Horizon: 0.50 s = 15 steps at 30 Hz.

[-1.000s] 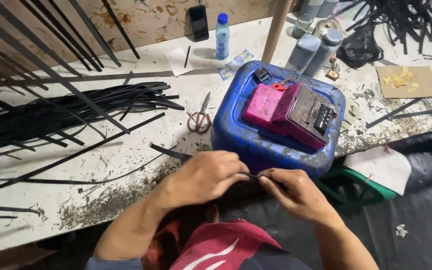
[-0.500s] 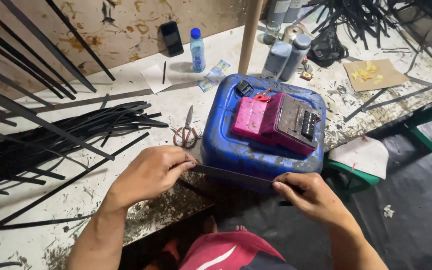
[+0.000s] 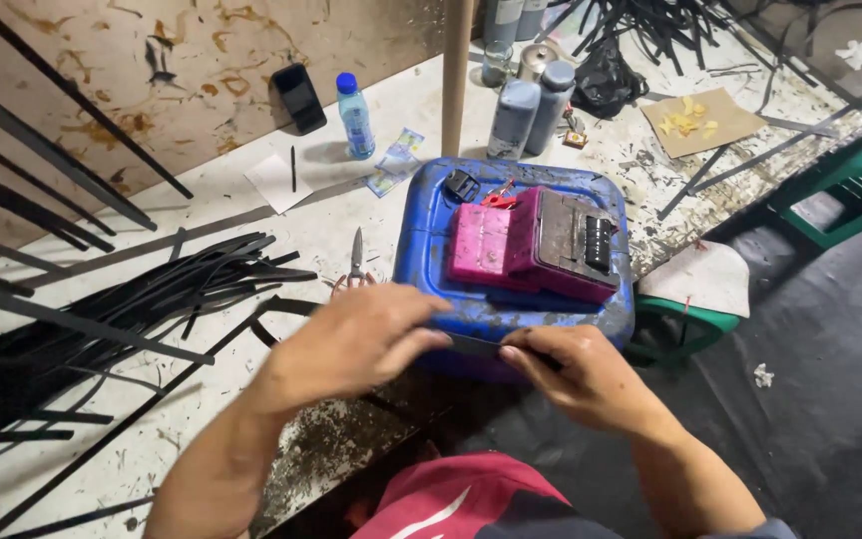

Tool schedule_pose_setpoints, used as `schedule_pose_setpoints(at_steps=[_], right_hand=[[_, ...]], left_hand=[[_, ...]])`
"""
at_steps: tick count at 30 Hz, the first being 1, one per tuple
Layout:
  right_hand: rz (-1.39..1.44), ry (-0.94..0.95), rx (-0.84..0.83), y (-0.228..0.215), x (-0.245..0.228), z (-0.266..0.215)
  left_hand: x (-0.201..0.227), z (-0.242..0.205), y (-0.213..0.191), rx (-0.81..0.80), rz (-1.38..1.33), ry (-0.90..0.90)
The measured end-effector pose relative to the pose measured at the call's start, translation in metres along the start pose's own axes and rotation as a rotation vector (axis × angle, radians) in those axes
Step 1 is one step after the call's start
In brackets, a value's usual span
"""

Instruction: The person repeatedly picks up black rods, sharpens them using a handheld tool on a blue container, and hangs them on a line with clothespins. The person also uses a pink block to clean the sharpening tool between uses.

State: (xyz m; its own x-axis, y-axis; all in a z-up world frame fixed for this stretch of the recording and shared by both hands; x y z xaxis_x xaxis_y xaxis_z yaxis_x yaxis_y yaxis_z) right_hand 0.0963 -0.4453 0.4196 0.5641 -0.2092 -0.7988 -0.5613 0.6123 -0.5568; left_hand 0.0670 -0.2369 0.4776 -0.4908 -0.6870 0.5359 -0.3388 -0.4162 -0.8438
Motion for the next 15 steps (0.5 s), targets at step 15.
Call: schedule_pose_setpoints(at_steps=[15], right_hand=[[-0.209, -0.093, 0.146, -0.034, -0.026, 0.022]], left_hand=[[-0.017, 0.051, -0.002, 0.042, 0.024, 0.286]])
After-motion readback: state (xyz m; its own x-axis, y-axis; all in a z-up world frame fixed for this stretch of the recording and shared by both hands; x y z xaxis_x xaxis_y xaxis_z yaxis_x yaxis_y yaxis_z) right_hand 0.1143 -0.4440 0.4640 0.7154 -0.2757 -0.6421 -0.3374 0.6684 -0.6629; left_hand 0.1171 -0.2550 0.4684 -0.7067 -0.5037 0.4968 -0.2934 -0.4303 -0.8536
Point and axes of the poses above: each hand's wrist, its own z-axis towards the middle knuckle, its own y-axis out of the palm, x = y × z, the point moved 5 cm from there along z, towards the middle knuckle, and after that the axes turned 7 degrees about -x, right-handed, at the moved point
